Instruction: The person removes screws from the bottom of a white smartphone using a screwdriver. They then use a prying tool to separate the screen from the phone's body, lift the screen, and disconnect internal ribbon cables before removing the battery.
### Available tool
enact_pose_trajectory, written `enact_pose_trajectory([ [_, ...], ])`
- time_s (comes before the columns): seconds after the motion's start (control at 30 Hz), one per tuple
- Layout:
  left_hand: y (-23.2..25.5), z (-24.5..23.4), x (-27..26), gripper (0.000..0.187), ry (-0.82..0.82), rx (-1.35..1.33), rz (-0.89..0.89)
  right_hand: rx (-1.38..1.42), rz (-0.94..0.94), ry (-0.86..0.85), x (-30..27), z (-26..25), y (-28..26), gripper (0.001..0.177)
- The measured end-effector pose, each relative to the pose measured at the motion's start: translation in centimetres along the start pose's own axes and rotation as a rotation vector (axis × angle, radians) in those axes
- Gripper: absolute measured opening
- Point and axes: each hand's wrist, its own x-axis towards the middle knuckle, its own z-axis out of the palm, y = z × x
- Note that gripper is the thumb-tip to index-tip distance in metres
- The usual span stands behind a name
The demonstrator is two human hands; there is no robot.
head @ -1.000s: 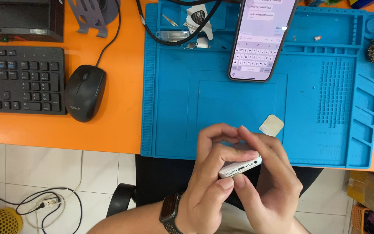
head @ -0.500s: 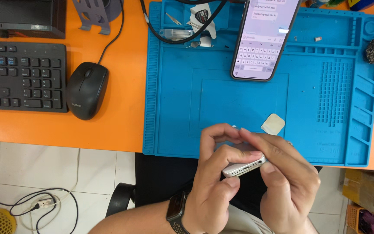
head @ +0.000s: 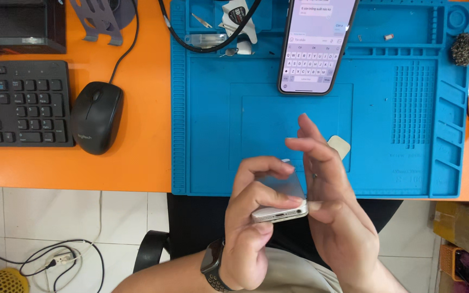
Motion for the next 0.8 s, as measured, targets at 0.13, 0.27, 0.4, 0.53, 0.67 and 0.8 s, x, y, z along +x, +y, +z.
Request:
enact_pose_trajectory([
  [0.13,-1.0,-0.2,-0.4,0.033,0.102,-0.126,0.054,-0.012,-0.01,0.015,0.2,1.5,-0.4,0.076],
  [0.27,-1.8,-0.4,-0.5,0.03,0.133,-0.287,0.088,-0.021,0.004,-0.009,0.2,2.5,-1.2,0.075],
  [0.4,-1.9,-0.5,-0.7,0.029,0.143,-0.372,0.104,-0.107,-0.07,0.002,0.2,3.4,-1.8,0.063],
  [0.53,-1.9,-0.3,-0.7,0.029,0.144,-0.4,0.148,-0.171,-0.18,0.04,-0.1,3.8,-1.4,0.06],
  [0.67,-2.1,-0.5,-0.7,0.028,0.133,-0.413,0.169,-0.184,-0.108,0.048,-0.3,4.0,-1.7,0.055],
  [0.8,-1.9,-0.9,-0.7,0.028,0.155,-0.425,0.16,-0.188,-0.084,0.063,0.1,3.9,-1.2,0.051],
])
